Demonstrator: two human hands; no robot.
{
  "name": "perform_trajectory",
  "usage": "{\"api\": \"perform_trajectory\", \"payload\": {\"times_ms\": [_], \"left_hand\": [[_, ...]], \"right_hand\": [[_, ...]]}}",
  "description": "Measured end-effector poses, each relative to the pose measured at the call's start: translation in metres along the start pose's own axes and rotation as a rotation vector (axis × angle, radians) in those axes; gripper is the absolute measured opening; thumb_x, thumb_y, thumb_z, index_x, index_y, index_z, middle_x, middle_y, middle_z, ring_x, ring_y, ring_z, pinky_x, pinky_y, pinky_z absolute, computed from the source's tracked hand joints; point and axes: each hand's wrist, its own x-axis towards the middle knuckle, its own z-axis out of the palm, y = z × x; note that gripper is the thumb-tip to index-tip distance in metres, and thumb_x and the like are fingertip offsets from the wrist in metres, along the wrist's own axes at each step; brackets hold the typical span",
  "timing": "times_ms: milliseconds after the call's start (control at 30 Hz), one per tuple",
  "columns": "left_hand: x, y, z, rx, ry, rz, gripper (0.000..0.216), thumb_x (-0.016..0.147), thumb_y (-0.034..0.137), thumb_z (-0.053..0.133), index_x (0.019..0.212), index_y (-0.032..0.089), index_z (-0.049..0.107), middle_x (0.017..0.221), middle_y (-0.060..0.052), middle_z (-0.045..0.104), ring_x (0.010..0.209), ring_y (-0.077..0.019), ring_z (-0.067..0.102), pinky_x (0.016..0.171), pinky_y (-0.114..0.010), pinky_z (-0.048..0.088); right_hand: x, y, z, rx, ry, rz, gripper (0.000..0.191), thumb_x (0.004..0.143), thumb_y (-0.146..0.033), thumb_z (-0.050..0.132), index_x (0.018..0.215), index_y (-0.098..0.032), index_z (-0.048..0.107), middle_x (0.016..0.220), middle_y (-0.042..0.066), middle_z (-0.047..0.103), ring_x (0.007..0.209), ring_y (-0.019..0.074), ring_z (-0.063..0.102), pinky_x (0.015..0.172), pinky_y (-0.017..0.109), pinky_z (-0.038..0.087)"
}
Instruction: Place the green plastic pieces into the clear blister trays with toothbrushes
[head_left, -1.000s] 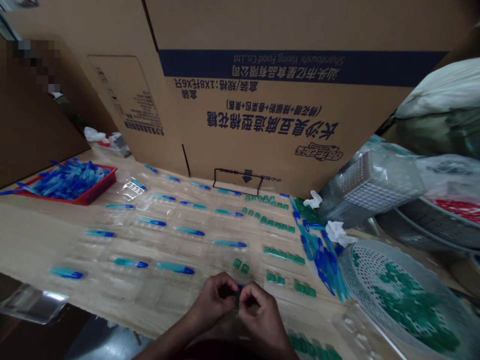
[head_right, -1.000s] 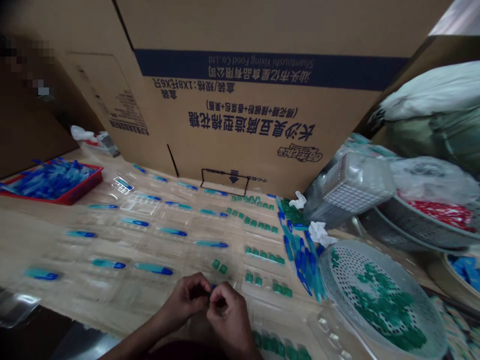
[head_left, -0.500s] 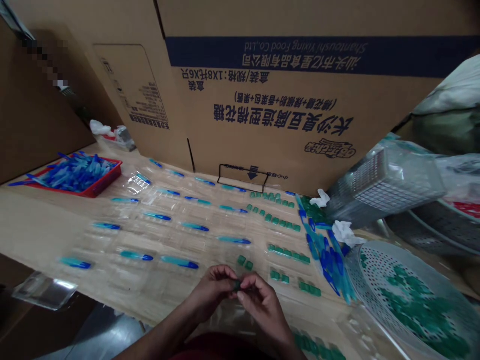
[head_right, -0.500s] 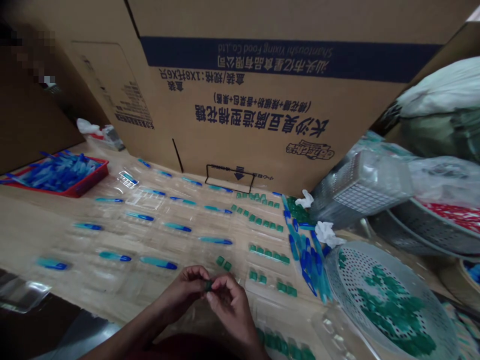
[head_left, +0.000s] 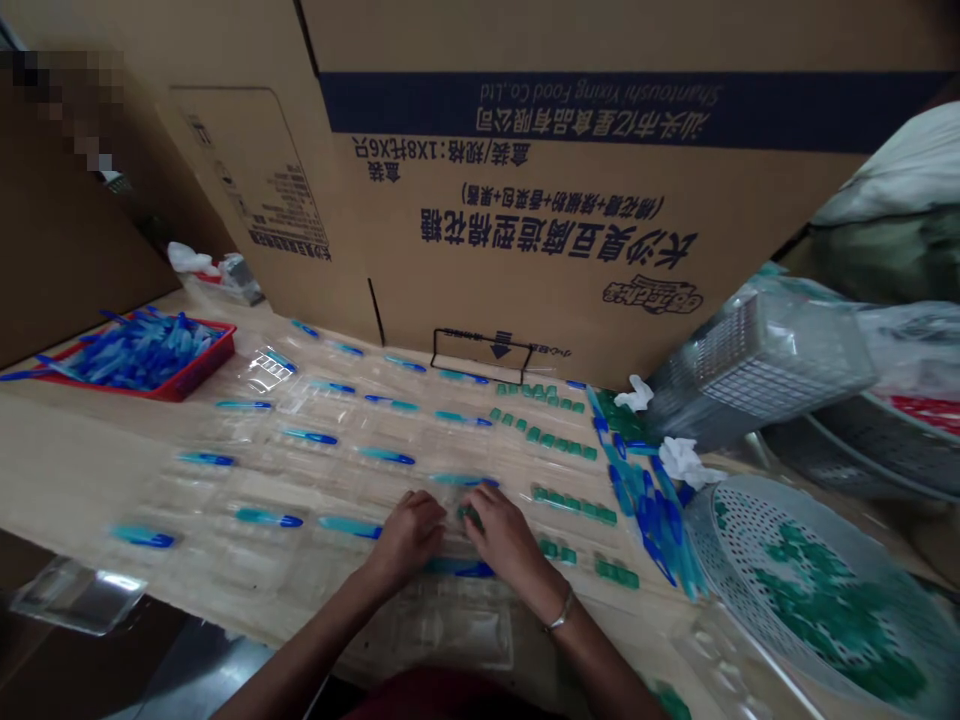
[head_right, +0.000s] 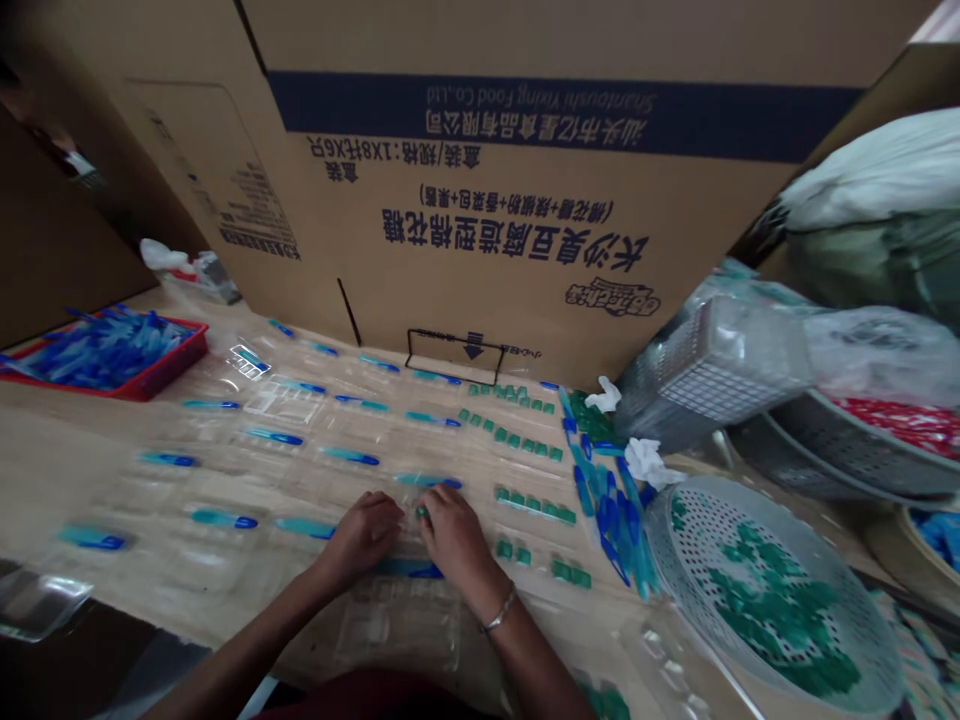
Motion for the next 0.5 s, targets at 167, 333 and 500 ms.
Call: {"api": "perform_trajectory", "payload": {"times_ms": [167, 333, 500], "left_hand": [[-0.001, 0.001, 0.002, 0.15, 0.004, 0.127, 0.017, 0.074, 0.013, 0.051, 0.079, 0.017, 0.066, 0.079, -0.007, 0.065, 0.077, -0.0203, 0.058, 0.071, -0.032, 0.047], [0.014, -0.001, 0.011, 0.301, 0.128, 0.416, 0.021, 0.084, 0.023, 0.047, 0.089, 0.021, 0.067, 0.085, -0.007, 0.067, 0.078, -0.0214, 0.058, 0.068, -0.032, 0.046], [0.028, -0.002, 0.019, 0.313, 0.179, 0.557, 0.021, 0.084, 0.028, 0.048, 0.081, 0.021, 0.067, 0.077, -0.006, 0.067, 0.07, -0.0205, 0.06, 0.064, -0.032, 0.047]], "right_hand": [[-0.005, -0.01, -0.004, 0.011, 0.017, 0.038, 0.024, 0.073, -0.002, 0.05, 0.087, -0.019, 0.059, 0.089, 0.006, 0.061, 0.087, 0.0203, 0.056, 0.078, 0.031, 0.046], [-0.047, 0.03, -0.064, 0.05, 0.338, 0.103, 0.022, 0.078, -0.01, 0.049, 0.093, -0.021, 0.06, 0.096, 0.005, 0.061, 0.094, 0.0183, 0.056, 0.084, 0.031, 0.044], [-0.12, 0.138, -0.161, -0.18, 0.685, 0.683, 0.015, 0.074, -0.018, 0.049, 0.077, -0.018, 0.064, 0.081, 0.007, 0.067, 0.076, 0.0212, 0.06, 0.073, 0.032, 0.045]]}}
